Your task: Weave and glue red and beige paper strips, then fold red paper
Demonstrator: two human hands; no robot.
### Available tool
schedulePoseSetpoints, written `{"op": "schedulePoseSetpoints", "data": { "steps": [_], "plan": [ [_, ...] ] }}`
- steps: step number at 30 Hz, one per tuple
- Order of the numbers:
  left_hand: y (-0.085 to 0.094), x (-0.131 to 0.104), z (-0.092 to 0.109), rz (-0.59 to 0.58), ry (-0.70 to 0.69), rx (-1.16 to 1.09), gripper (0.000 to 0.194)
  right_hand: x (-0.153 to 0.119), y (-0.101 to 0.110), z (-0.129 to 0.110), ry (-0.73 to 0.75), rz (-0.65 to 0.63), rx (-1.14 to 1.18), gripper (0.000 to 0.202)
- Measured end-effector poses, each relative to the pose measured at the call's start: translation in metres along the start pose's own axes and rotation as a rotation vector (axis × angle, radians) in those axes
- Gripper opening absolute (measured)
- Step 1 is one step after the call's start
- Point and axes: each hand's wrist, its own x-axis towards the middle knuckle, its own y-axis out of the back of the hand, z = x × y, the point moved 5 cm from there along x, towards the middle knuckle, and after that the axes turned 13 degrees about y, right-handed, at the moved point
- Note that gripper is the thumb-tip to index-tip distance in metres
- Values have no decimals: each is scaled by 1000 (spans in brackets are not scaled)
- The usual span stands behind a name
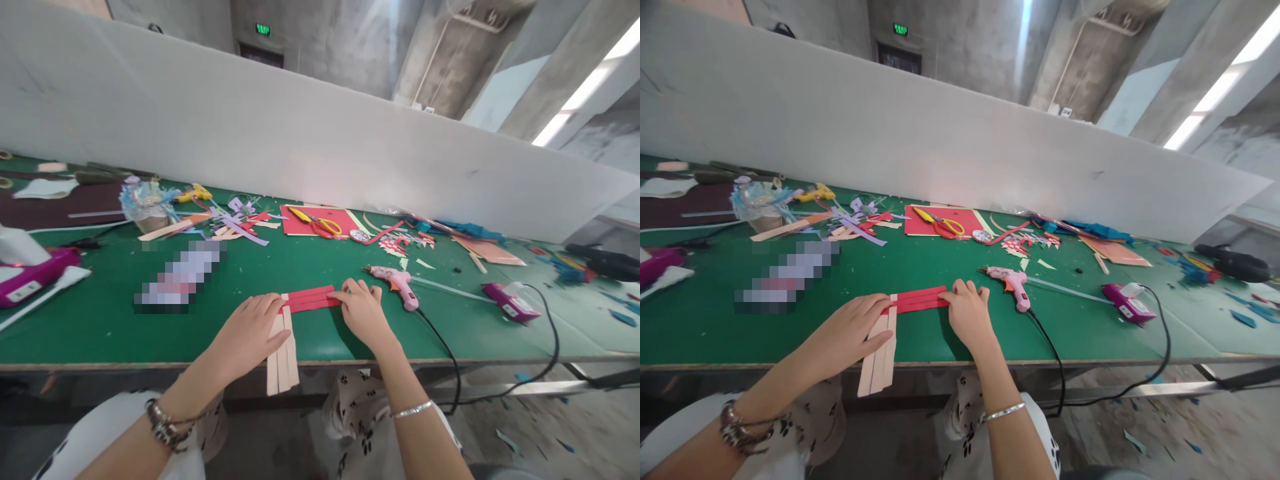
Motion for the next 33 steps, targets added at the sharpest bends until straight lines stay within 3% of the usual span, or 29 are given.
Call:
{"op": "schedulePoseSetpoints", "data": {
  "steps": [8, 14, 23, 33],
  "plan": [
    [-1, 0, -2, -18, -11, -11, 43, 1, 0, 1, 9, 0, -21, 37],
    [-1, 4, 0, 50, 0, -38, 47, 3, 1, -1, 26, -4, -21, 34],
    [-8, 12, -10, 47, 90, 9, 55, 2, -3, 4, -3, 28, 16, 31],
    [-2, 16, -12, 26, 92, -38, 45, 3, -1, 4, -19, 2, 23, 34]
  ]
}}
